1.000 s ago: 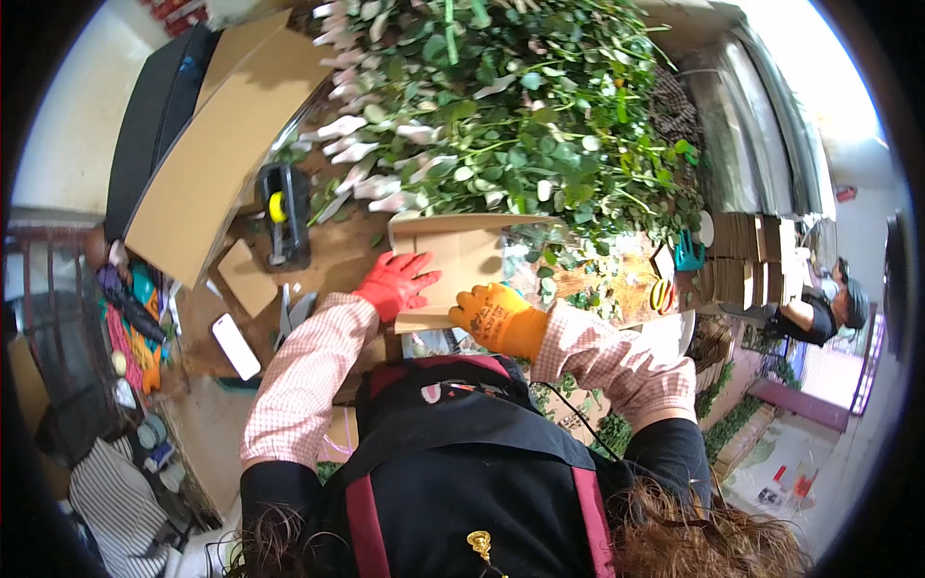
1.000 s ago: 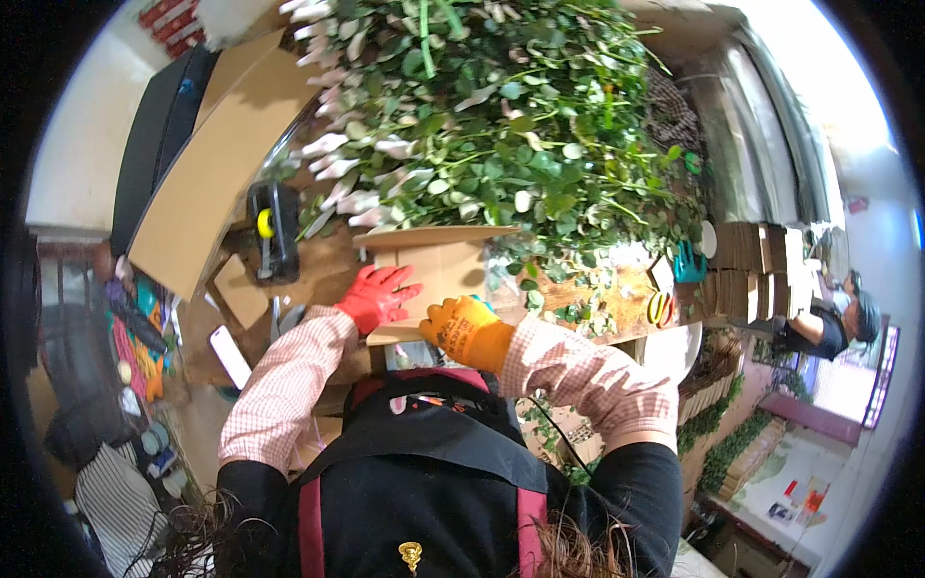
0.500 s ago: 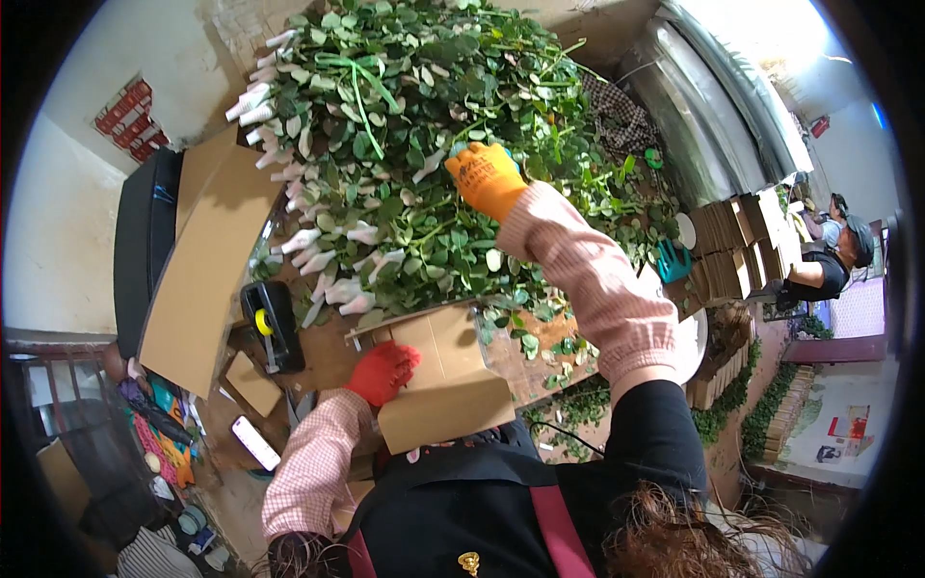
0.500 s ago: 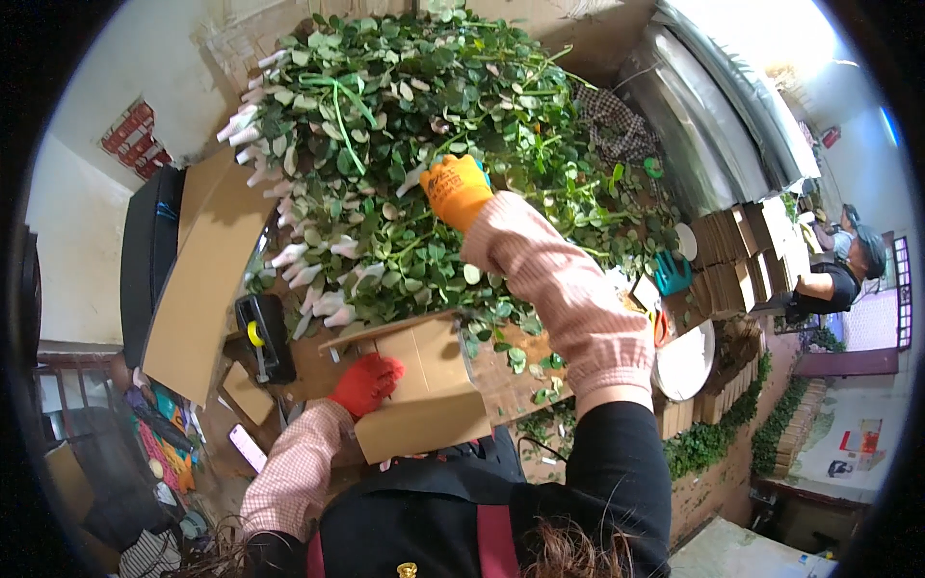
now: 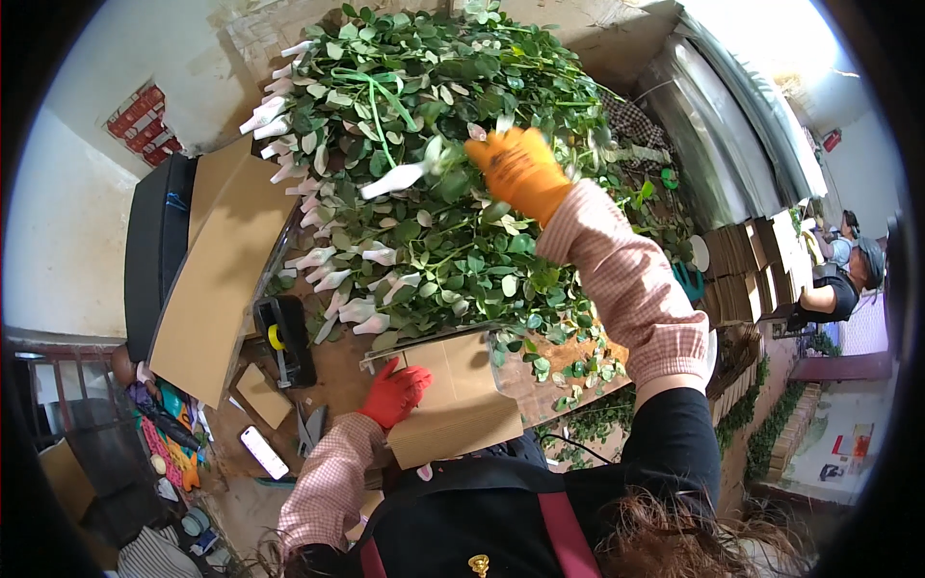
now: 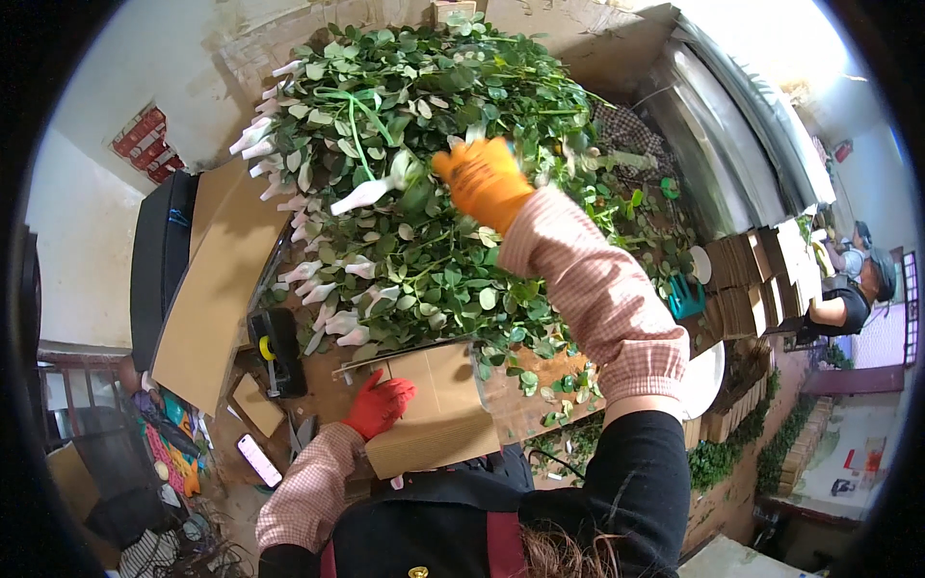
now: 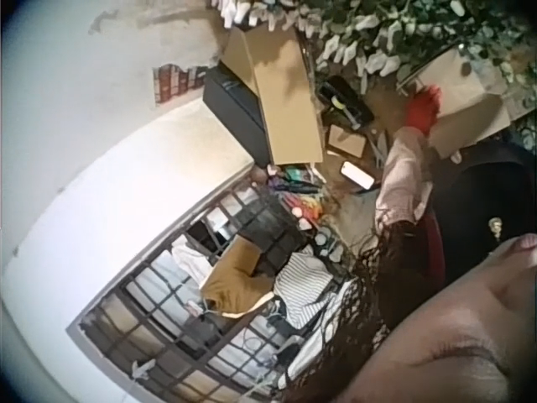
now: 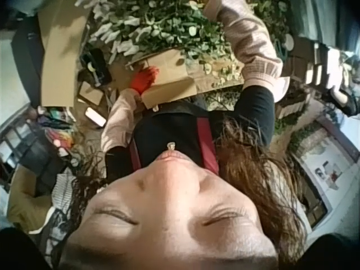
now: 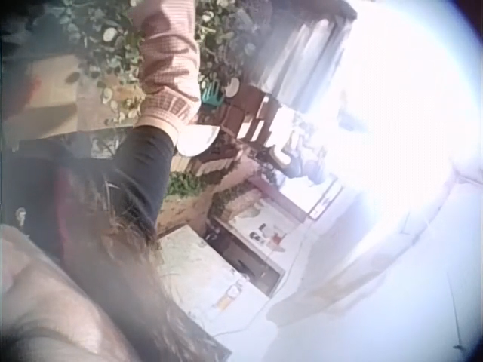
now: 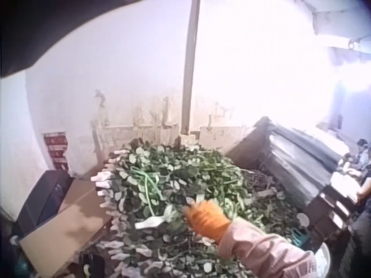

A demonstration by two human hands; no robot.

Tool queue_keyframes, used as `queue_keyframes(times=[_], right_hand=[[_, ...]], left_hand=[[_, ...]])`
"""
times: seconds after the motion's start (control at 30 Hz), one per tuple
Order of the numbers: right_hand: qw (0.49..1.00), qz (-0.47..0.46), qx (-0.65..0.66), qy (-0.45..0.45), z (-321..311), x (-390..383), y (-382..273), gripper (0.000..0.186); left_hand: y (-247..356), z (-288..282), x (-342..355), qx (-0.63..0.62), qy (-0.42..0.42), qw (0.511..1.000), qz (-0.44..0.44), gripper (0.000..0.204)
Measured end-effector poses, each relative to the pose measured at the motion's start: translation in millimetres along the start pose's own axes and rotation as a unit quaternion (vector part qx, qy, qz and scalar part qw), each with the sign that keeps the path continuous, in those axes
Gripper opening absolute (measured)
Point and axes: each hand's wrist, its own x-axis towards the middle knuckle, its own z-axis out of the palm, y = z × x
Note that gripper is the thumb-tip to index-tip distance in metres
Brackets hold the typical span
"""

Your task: The person assembles cardboard boxes and places roses into them using a stapler.

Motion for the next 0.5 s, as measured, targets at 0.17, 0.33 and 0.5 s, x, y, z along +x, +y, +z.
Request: queue_keyframes(times=[0.17,0.33,0.5], right_hand=[[0.987,-0.12,-0.013,-0.105,83,-8,-20,0.06],[0.96,-0.001,0.059,-0.272,109,-57,-49,0.073],[0.967,0.043,0.174,-0.181,154,-115,-62,0.064]], left_hand=[[22,-26,17,0.056,0.014,0.998,0.034,0.032],[14,-14,9,0.121,0.006,0.993,0.015,0.043],[15,-14,8,0.076,-0.009,0.997,0.003,0.047]])
